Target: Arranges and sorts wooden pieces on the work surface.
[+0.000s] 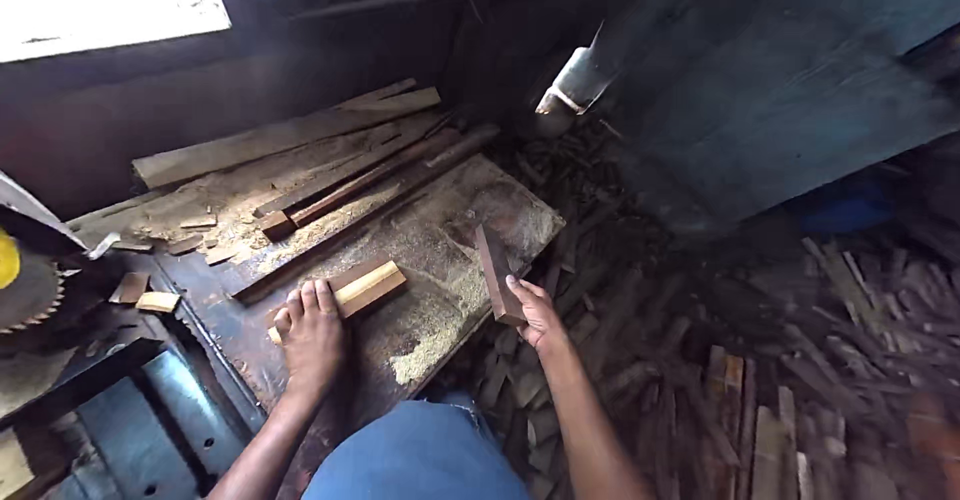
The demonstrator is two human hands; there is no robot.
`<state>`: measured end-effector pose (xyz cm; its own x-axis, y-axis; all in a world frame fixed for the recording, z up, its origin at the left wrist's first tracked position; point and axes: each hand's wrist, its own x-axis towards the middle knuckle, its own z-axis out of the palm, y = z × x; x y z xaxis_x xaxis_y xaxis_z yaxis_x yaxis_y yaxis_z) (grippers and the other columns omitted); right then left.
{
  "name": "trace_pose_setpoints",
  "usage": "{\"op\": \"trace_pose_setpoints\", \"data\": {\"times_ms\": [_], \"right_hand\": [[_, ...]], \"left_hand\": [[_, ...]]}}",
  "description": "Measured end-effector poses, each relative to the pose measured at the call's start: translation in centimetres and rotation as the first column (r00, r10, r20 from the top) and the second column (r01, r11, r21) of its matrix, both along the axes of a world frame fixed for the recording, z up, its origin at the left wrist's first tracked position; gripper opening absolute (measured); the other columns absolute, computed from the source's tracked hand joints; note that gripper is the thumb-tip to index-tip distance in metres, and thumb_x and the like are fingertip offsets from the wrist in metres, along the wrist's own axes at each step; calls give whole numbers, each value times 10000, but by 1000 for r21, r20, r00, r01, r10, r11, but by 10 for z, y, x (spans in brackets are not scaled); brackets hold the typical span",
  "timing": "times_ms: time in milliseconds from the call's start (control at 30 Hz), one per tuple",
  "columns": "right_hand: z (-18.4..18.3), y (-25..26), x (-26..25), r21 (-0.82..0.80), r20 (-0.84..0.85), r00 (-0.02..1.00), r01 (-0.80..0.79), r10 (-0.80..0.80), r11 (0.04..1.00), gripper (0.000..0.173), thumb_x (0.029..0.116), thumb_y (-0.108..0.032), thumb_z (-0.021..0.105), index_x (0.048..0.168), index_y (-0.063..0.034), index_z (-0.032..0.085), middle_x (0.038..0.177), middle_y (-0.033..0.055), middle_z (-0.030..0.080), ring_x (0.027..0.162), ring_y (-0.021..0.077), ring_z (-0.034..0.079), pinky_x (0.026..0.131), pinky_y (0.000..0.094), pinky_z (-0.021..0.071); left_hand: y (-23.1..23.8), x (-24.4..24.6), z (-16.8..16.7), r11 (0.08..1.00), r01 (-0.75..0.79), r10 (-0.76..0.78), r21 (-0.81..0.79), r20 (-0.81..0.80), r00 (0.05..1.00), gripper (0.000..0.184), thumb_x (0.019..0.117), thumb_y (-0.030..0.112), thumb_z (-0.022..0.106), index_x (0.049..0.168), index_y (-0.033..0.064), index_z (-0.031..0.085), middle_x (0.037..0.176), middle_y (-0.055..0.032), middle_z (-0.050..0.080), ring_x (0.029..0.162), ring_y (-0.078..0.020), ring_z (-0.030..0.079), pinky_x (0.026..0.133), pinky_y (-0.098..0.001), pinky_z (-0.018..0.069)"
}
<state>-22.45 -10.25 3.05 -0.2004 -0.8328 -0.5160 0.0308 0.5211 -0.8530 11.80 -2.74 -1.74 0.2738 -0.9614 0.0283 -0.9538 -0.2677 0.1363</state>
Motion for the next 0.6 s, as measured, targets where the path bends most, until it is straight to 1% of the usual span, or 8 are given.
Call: {"op": "trace_pose_setpoints", "data": {"times_ms": [100, 200, 267, 333, 367, 467, 533, 600], "right_hand": [[8, 14, 7, 16, 360, 932, 40, -43, 999, 351, 1053, -337, 561, 1283, -76, 606, 1051, 126, 714, 852, 204, 715, 725, 360, 619], [18, 27, 16, -123, 456, 878, -102, 147, 987, 351, 1065, -358, 535, 1284, -94, 611, 1065, 120, 710, 853, 188, 717, 736, 350, 628], [30, 31, 24, -267, 325, 878, -270, 350, 925, 386, 1048, -365, 565, 1379, -166, 589, 1142, 80, 722, 940, 167, 725, 792, 367, 631], [40, 27, 31, -375, 131, 855, -427, 503, 823, 498, 1000, -207, 647, 1479, -173, 519, 1286, 73, 681, 1096, 190, 687, 920, 407, 600], [41, 23, 36, -411, -11, 848, -487, 530, 771, 544, 951, -100, 696, 1469, -151, 535, 1291, 73, 683, 1103, 196, 687, 922, 401, 602], [21, 3, 49, -505, -458, 723, -690, 517, 518, 479, 825, 6, 787, 1286, -69, 679, 1258, 55, 701, 1128, 166, 681, 970, 378, 597], [1, -5, 57, -445, -694, 554, -832, 460, 331, 375, 824, -20, 757, 1179, -140, 754, 1229, 12, 708, 1180, 169, 642, 1027, 409, 555], [-18, -6, 71, -364, -810, 423, -906, 406, 217, 337, 851, -63, 708, 1154, -195, 775, 1202, -7, 717, 1178, 195, 630, 1034, 465, 512]], "left_hand": [[0, 0, 1, 1000, 7, -7, -7, -10, 1000, 856, 812, 335, 823, 1495, 10, 422, 1488, -245, 486, 1375, -471, 452, 1069, -662, 379], [3, -3, -1, 999, -27, 27, 24, -10, 1000, 845, 825, 342, 798, 1512, 43, 406, 1521, -222, 459, 1401, -451, 428, 1089, -642, 363], [3, -5, 2, 999, -35, 35, 29, -6, 999, 864, 812, 336, 804, 1516, 42, 398, 1518, -222, 462, 1402, -441, 432, 1100, -630, 360], [5, -4, 4, 999, -31, 31, 7, -26, 999, 883, 810, 393, 805, 1520, 55, 405, 1525, -207, 468, 1410, -418, 437, 1127, -615, 346], [9, -2, 6, 999, -33, 30, -30, -73, 997, 925, 792, 428, 825, 1534, 71, 402, 1556, -192, 443, 1431, -404, 416, 1152, -613, 320], [35, 13, 23, 982, -87, 55, -165, -190, 980, 1074, 736, 451, 885, 1587, 100, 331, 1665, -147, 288, 1526, -369, 277, 1190, -593, 287], [65, 25, 29, 965, -169, 122, -202, -229, 966, 1056, 754, 435, 881, 1590, 103, 329, 1676, -105, 279, 1535, -349, 268, 1186, -598, 315], [96, 38, 17, 949, -248, 194, -193, -264, 945, 977, 778, 428, 856, 1564, 90, 386, 1640, -113, 350, 1509, -357, 316, 1153, -623, 339]]}}
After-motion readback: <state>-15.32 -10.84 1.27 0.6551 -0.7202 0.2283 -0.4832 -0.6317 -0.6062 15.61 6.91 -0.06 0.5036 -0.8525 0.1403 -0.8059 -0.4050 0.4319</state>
